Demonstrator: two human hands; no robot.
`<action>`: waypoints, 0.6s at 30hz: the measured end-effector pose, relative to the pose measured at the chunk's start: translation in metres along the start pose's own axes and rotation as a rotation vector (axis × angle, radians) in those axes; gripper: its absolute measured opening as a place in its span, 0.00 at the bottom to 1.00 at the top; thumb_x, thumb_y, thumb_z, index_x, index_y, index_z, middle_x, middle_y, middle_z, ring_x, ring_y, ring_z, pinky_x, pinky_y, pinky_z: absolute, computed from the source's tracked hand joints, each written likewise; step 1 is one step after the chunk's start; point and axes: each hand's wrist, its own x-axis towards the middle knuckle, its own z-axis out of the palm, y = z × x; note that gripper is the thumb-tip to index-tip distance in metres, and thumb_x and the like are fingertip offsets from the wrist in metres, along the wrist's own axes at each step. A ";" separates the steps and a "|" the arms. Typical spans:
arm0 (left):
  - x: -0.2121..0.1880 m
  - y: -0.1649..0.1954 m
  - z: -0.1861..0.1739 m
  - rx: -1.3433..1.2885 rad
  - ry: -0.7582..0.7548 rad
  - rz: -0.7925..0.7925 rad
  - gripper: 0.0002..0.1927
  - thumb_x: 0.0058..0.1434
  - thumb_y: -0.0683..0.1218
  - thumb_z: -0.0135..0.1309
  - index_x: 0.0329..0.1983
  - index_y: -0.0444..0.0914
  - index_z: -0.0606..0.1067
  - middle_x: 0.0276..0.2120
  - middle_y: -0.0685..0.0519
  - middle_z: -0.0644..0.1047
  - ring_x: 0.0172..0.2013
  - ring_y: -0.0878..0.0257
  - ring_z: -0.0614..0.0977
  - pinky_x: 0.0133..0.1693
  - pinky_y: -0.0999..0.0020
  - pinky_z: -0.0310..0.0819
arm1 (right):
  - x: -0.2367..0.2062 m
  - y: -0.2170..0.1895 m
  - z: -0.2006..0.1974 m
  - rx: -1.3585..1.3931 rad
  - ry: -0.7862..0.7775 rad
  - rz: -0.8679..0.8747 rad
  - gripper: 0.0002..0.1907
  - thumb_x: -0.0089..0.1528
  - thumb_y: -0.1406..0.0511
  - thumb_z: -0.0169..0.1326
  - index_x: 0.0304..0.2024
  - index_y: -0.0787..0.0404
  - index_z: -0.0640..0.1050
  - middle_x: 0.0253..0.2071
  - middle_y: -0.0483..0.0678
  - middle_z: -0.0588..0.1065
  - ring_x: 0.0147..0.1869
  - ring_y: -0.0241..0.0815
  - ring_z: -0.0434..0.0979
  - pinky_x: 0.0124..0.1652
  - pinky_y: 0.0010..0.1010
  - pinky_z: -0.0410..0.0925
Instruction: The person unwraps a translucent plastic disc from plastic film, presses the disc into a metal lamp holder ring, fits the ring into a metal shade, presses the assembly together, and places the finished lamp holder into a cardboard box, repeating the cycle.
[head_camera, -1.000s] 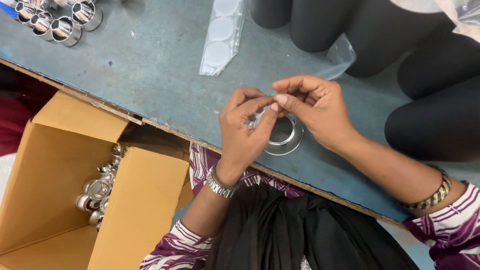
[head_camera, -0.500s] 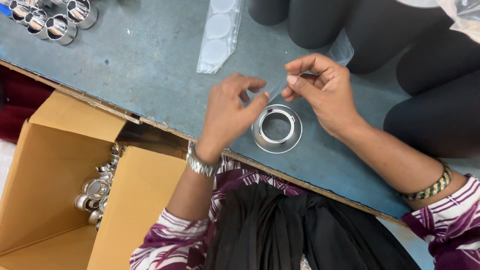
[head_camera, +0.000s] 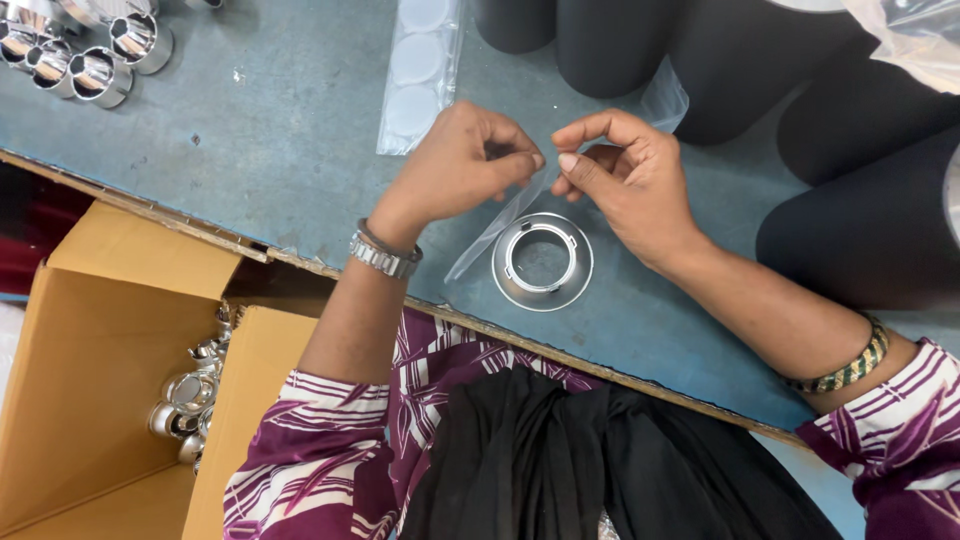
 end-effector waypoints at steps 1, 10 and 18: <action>0.001 -0.001 -0.002 -0.016 -0.022 0.005 0.11 0.58 0.46 0.58 0.34 0.33 0.84 0.23 0.53 0.82 0.21 0.69 0.81 0.24 0.75 0.75 | 0.000 0.001 0.000 -0.011 0.003 -0.003 0.09 0.68 0.73 0.56 0.51 0.67 0.77 0.45 0.46 0.78 0.43 0.34 0.82 0.40 0.24 0.74; 0.002 0.005 -0.005 0.059 -0.064 0.031 0.09 0.56 0.44 0.58 0.30 0.32 0.83 0.20 0.54 0.80 0.19 0.70 0.82 0.23 0.76 0.74 | 0.001 0.005 -0.001 -0.056 -0.003 -0.028 0.08 0.69 0.73 0.56 0.50 0.67 0.77 0.45 0.46 0.78 0.43 0.33 0.81 0.40 0.23 0.72; 0.005 -0.006 -0.002 0.031 -0.089 0.067 0.09 0.57 0.44 0.57 0.29 0.32 0.82 0.20 0.54 0.80 0.21 0.71 0.83 0.24 0.77 0.72 | -0.001 0.004 -0.001 -0.039 -0.033 -0.108 0.06 0.70 0.75 0.53 0.49 0.66 0.77 0.48 0.44 0.75 0.50 0.33 0.82 0.50 0.25 0.77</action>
